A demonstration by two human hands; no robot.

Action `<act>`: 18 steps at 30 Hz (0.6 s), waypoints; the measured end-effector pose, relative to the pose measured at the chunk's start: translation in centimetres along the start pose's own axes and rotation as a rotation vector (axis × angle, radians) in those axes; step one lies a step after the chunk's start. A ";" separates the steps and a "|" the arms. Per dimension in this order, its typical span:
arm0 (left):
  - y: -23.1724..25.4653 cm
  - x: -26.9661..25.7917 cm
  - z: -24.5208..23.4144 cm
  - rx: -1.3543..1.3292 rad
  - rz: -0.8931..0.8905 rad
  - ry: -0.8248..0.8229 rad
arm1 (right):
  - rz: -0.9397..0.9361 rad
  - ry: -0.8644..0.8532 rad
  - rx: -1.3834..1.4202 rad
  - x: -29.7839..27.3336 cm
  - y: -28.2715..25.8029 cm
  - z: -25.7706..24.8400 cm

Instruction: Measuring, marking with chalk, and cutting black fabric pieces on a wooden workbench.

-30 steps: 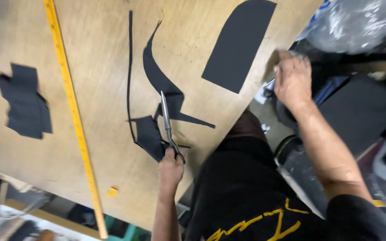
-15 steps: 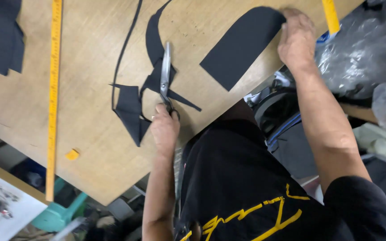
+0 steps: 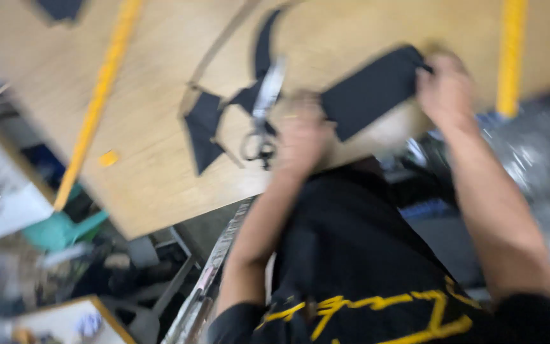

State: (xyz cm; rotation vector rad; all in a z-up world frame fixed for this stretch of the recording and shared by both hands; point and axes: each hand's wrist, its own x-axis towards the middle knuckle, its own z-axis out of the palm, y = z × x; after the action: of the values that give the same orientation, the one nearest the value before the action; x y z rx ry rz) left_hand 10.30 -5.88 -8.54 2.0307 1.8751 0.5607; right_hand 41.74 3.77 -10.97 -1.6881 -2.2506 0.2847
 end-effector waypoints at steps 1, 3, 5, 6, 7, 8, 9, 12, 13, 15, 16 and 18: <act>0.4 0.3 1.7 0.104 -0.023 -0.053 | 0.083 -0.072 0.109 0.3 0.0 -0.1; 0.3 0.6 3.4 0.239 -0.074 -0.073 | 0.117 -0.140 0.241 0.6 0.2 0.4; 0.4 0.5 4.2 0.035 0.188 0.096 | 0.313 -0.336 0.143 0.0 1.7 0.7; 0.1 0.9 3.0 0.055 0.180 0.120 | 0.283 -0.325 0.153 0.4 1.0 1.1; 0.1 1.1 2.0 -0.065 0.046 0.042 | 0.361 -0.314 0.265 0.3 0.6 1.3; 0.0 1.3 1.1 -0.189 -0.087 -0.035 | 0.438 -0.305 0.380 0.3 0.3 1.6; -0.9 1.9 -1.4 -0.188 -0.087 -0.027 | 0.430 -0.302 0.379 1.3 -1.3 2.1; -4.7 3.5 -8.4 -0.614 -0.572 -0.064 | 0.405 -0.289 0.568 5.3 -7.8 2.9; -6.9 4.0 -10.9 -0.623 -0.733 -0.031 | 0.349 -0.360 0.508 7.6 -11.5 2.5; -13.4 4.8 -13.4 -0.637 -0.889 0.008 | 0.289 -0.424 0.441 12.2 -18.6 3.5; -17.9 5.1 -13.4 -0.651 -0.797 0.133 | 0.307 -0.448 0.517 14.5 -22.0 5.0; -25.8 4.9 -13.7 -0.673 -0.718 0.256 | 0.323 -0.488 0.581 18.1 -28.5 8.4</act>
State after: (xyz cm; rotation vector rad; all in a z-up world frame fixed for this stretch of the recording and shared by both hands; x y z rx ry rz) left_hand -18.54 0.88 -8.80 0.8258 1.9992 1.0725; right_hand 8.51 13.23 -6.77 -1.7537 -1.8743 1.4046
